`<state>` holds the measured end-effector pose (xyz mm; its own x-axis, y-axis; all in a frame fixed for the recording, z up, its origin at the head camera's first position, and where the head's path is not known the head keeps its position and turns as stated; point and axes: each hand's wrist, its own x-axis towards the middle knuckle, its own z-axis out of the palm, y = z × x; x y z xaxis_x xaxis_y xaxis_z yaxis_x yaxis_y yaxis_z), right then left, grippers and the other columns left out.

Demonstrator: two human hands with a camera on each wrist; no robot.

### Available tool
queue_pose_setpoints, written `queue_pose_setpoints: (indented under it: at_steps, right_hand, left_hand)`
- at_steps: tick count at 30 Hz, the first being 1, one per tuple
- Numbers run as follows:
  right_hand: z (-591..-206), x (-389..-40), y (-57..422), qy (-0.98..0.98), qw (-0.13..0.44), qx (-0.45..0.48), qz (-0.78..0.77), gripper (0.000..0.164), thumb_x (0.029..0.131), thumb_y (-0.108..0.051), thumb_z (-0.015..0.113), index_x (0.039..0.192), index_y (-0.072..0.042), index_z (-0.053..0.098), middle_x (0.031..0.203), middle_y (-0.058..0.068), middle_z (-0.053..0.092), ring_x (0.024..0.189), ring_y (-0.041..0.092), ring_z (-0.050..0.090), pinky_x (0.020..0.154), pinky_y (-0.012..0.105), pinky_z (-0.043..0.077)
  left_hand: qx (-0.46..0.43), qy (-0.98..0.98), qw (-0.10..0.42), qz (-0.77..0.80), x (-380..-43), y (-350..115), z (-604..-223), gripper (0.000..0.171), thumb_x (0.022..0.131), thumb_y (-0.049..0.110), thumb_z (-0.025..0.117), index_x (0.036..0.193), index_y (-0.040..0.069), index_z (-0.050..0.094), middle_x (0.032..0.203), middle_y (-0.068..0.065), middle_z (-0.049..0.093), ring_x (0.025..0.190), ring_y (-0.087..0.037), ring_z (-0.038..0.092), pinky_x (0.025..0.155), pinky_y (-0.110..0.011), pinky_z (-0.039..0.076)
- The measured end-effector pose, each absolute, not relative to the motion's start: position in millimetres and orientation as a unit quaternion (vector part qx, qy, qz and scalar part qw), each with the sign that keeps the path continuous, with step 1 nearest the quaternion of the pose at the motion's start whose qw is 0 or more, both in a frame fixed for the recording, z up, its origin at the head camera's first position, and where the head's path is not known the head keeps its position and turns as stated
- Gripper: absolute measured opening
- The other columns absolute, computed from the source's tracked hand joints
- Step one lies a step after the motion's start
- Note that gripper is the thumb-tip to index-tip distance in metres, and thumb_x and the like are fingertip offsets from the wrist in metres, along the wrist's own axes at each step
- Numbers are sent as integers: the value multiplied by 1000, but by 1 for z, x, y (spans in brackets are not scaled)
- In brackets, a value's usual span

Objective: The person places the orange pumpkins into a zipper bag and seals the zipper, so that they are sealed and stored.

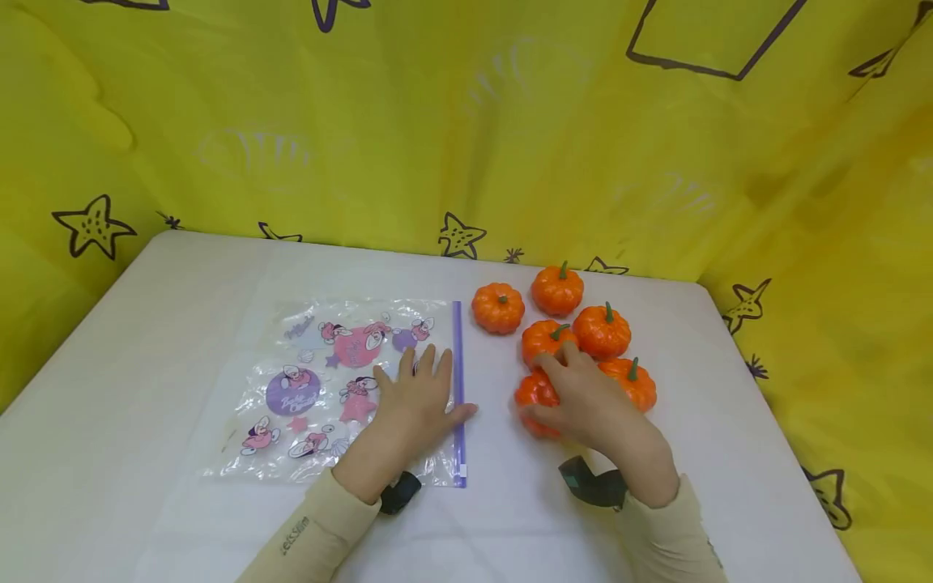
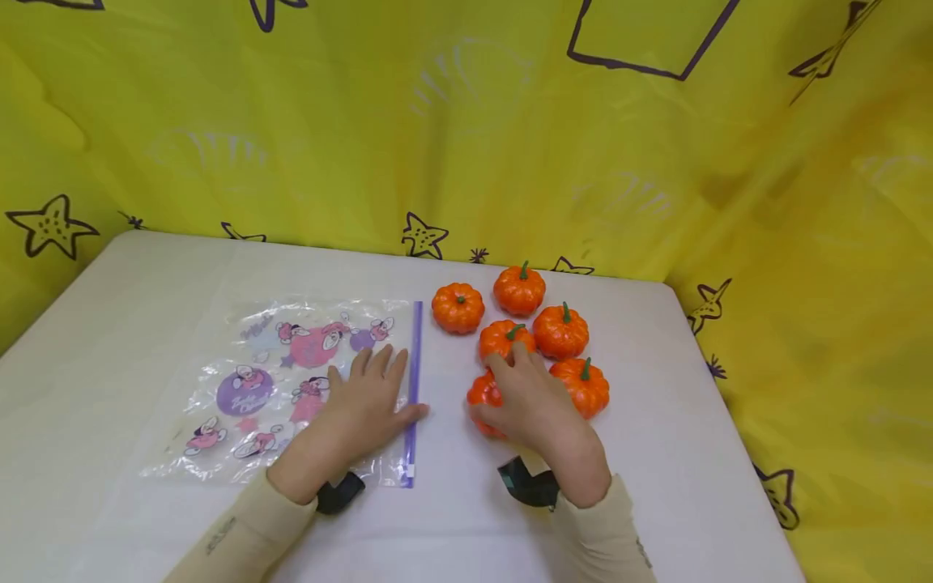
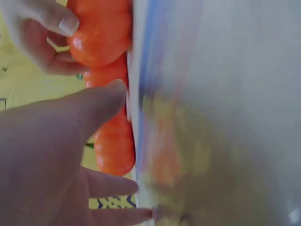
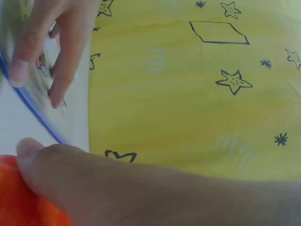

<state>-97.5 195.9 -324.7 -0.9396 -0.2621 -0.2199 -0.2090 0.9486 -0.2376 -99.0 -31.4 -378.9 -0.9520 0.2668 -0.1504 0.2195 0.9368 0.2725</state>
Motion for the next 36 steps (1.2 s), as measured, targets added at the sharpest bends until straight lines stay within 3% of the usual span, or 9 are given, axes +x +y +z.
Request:
queue_pose_setpoints:
  at_steps: [3,7,14,19,23,28,36]
  right_hand:
    - [-325,-96,193,976,149,-116,-108,75,82,-45,78,144,-13,51,140,21,45,123,42,52,88,59,55]
    - [-325,-95,191,973,165,-116,-115,74,81,-42,78,144,-14,51,145,19,45,123,39,53,91,58,54]
    - [-326,-95,189,976,137,-118,-121,73,81,-44,76,142,-11,52,140,17,51,116,35,59,95,58,52]
    - [-328,-96,190,976,106,-135,-133,71,83,-46,74,141,-10,53,140,16,54,121,38,56,101,59,48]
    - [-328,-95,191,974,87,-148,-147,69,84,-46,74,139,-9,55,139,15,57,126,39,52,104,60,46]
    - [-327,-93,193,968,66,-158,-186,63,85,-41,75,138,-13,56,137,13,58,124,36,54,105,58,46]
    - [-332,-98,192,950,46,-205,-230,53,86,-27,74,136,-22,59,127,10,56,112,26,54,98,52,53]
  left_hand:
    - [123,983,86,105,-95,-29,-382,91,89,65,58,155,8,32,161,-20,28,148,-48,22,105,-83,19]
    - [122,986,69,95,-93,-26,-384,90,88,63,61,153,6,36,160,-21,30,147,-49,23,104,-83,20]
    - [123,987,40,97,-91,-23,-383,84,87,55,67,147,1,44,155,-23,37,144,-50,29,100,-84,24]
    - [130,986,-1,99,-87,-24,-386,74,86,44,69,139,-5,50,147,-27,46,139,-51,37,95,-84,31]
    - [124,985,-4,119,-87,-24,-387,66,87,34,69,135,-7,53,144,-28,49,137,-51,40,93,-84,32]
    - [114,985,4,129,-88,-21,-386,57,86,29,74,129,-4,59,143,-27,51,138,-50,40,94,-85,31]
    - [113,984,-26,138,-87,-21,-387,39,86,26,74,113,1,64,137,-25,57,133,-50,46,91,-84,35]
